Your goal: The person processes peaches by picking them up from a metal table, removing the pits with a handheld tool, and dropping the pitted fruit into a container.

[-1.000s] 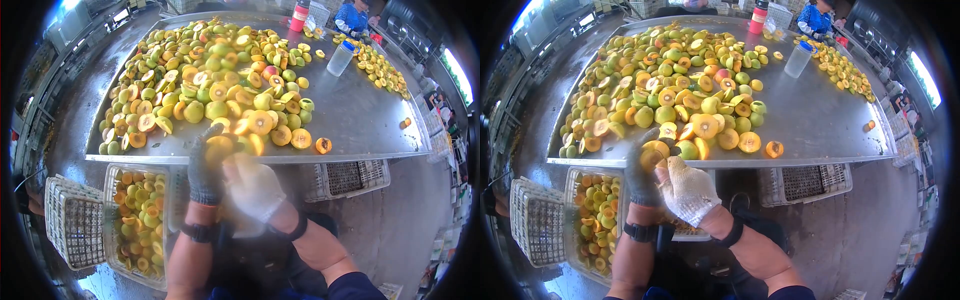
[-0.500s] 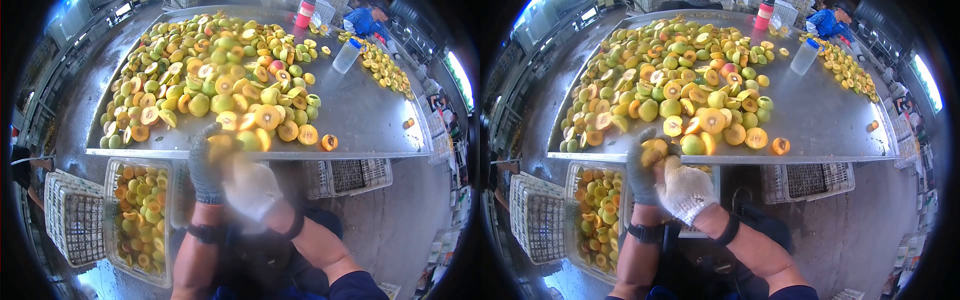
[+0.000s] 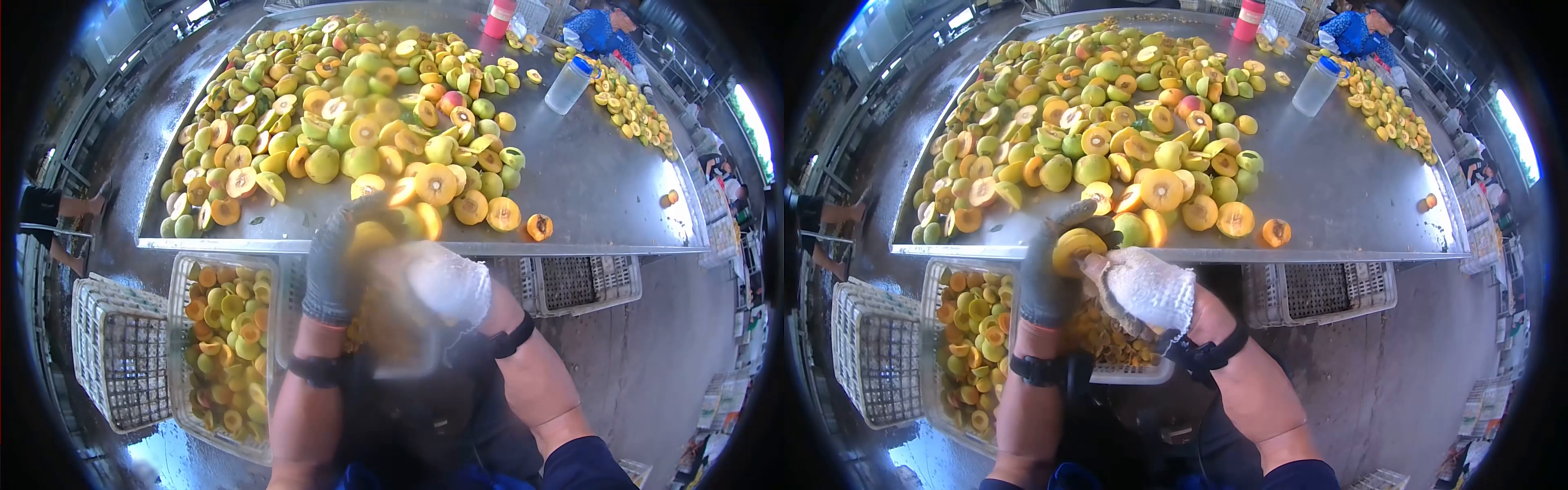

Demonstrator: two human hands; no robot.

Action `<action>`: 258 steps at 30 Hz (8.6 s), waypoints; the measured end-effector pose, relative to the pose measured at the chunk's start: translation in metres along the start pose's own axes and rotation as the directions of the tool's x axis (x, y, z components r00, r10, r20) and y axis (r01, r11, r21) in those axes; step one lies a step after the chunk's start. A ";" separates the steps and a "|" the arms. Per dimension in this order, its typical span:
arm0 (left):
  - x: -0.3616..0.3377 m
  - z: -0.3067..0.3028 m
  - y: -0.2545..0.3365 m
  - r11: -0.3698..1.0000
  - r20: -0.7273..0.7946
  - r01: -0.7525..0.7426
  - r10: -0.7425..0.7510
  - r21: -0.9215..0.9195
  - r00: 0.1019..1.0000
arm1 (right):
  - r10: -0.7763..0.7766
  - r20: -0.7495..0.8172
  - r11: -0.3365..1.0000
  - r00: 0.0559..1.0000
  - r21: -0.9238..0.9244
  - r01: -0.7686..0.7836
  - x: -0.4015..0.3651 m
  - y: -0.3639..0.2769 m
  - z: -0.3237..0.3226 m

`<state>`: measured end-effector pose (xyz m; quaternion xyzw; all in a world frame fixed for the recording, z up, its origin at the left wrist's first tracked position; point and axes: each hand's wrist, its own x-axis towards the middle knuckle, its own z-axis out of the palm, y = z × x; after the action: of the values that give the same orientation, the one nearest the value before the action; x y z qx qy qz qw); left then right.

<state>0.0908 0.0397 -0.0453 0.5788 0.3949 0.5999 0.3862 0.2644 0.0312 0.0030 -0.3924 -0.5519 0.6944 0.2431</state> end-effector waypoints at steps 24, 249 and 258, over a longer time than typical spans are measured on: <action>-0.003 0.007 -0.019 0.988 -0.068 0.085 -0.094 -0.131 0.993 | -0.015 -0.025 0.993 1.000 0.120 0.018 0.015 0.035 0.013; -0.017 0.006 -0.016 0.809 -0.126 0.156 -0.272 -0.567 0.954 | -0.648 -0.261 0.514 0.716 -0.843 0.157 0.008 0.021 0.048; -0.017 0.010 -0.012 0.990 -0.094 0.017 -0.030 -0.138 0.995 | -0.586 -0.335 0.533 0.738 -0.845 0.040 0.016 0.027 0.053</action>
<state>0.1018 0.0293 -0.0628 0.5167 0.3778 0.6481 0.4127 0.2147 0.0060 -0.0229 -0.5377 -0.7609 0.1575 0.3273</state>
